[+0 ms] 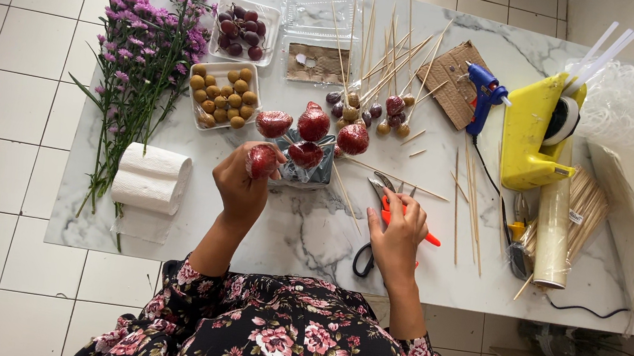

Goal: The person prepares fruit skewers by placing grapes and other small round food items onto wooden sticks and then arranging the skewers into a base.

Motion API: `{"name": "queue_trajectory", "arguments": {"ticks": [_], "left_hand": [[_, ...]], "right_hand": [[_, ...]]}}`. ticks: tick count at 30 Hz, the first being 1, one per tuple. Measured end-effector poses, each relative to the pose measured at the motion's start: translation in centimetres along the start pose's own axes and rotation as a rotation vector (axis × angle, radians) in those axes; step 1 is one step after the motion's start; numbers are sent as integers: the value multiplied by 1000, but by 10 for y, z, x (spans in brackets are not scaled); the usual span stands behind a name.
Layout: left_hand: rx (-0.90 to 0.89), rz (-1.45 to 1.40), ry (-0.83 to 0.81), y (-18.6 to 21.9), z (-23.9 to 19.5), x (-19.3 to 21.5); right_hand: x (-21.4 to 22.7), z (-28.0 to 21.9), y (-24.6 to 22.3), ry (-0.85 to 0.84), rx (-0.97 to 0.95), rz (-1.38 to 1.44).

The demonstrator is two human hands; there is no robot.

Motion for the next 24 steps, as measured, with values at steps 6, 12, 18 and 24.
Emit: {"name": "queue_trajectory", "arguments": {"ticks": [6,12,18,24], "left_hand": [[-17,51,2,-8,-5,-4],[-14,107,-20,-12,-3,-6],[80,97,-21,-30,-21,-5],[86,110,-37,-26,-15,-9]], "right_hand": [[5,-8,-65,94,264,367],[3,-16,-160,66,493,582],[-13,-2,-180,235,490,353],[-27,4,-172,322,457,260]]}}
Point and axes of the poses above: each hand's wrist, its own z-axis towards the middle knuckle, its own x-axis out of the back of the hand, y = z × x, the point moved 8 cm from there along z, towards the middle knuckle, and after that the axes turned 5 degrees about -x, right-handed, at the moved point
